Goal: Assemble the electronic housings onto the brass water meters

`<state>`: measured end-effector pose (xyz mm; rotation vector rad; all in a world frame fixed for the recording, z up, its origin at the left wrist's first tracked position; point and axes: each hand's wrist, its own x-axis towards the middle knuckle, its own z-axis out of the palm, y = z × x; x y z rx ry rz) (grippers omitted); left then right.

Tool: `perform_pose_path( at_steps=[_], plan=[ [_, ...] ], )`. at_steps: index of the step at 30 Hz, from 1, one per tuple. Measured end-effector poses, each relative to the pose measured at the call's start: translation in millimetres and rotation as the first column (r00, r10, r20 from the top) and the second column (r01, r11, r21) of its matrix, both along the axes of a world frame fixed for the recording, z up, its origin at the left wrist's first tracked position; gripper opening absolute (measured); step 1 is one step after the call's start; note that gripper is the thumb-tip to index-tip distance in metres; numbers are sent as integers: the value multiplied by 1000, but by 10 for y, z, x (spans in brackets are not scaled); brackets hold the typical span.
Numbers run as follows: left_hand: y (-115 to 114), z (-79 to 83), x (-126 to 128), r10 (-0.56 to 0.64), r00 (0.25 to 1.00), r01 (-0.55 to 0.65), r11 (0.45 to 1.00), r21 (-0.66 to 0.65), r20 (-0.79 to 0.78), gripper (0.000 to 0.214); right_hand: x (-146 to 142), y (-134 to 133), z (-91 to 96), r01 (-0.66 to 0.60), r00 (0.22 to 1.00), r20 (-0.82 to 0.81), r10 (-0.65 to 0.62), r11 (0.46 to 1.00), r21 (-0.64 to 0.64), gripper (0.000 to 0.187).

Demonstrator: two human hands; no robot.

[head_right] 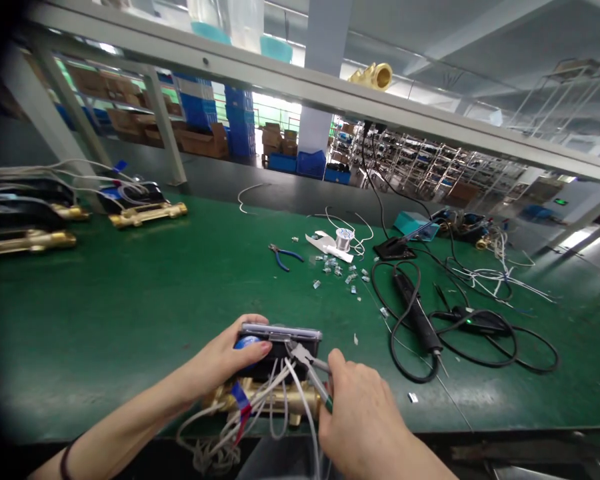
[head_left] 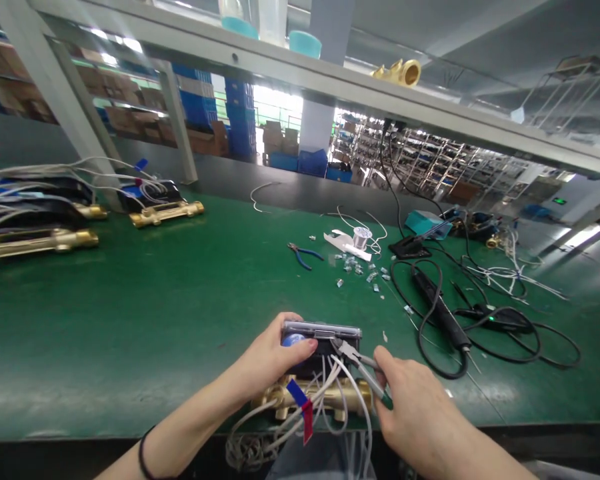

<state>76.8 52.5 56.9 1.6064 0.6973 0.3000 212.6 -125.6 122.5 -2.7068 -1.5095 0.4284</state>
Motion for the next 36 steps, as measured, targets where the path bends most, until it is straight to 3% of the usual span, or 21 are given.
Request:
perform_pose_path(
  at_steps=[9,18,28,36],
  plan=[
    [-55,25,9,49,999,-49,998,29,-10,62,-8,-11,-124,48,999,-29,-45,994,101,9],
    [-109,-6,23,115,993,-114,991,67,-26,66,7,98,30,-71,982,172,77,997,-37,14],
    [-145,-21,25,152,985,-146,987,72,-85,66,-47,102,-81,46,999,22,-46,999,-13,14],
    [-141,-54,31,166,986,-166,986,4,-14,68,-36,97,-85,65,998,-7,-65,996,59,13]
  ],
)
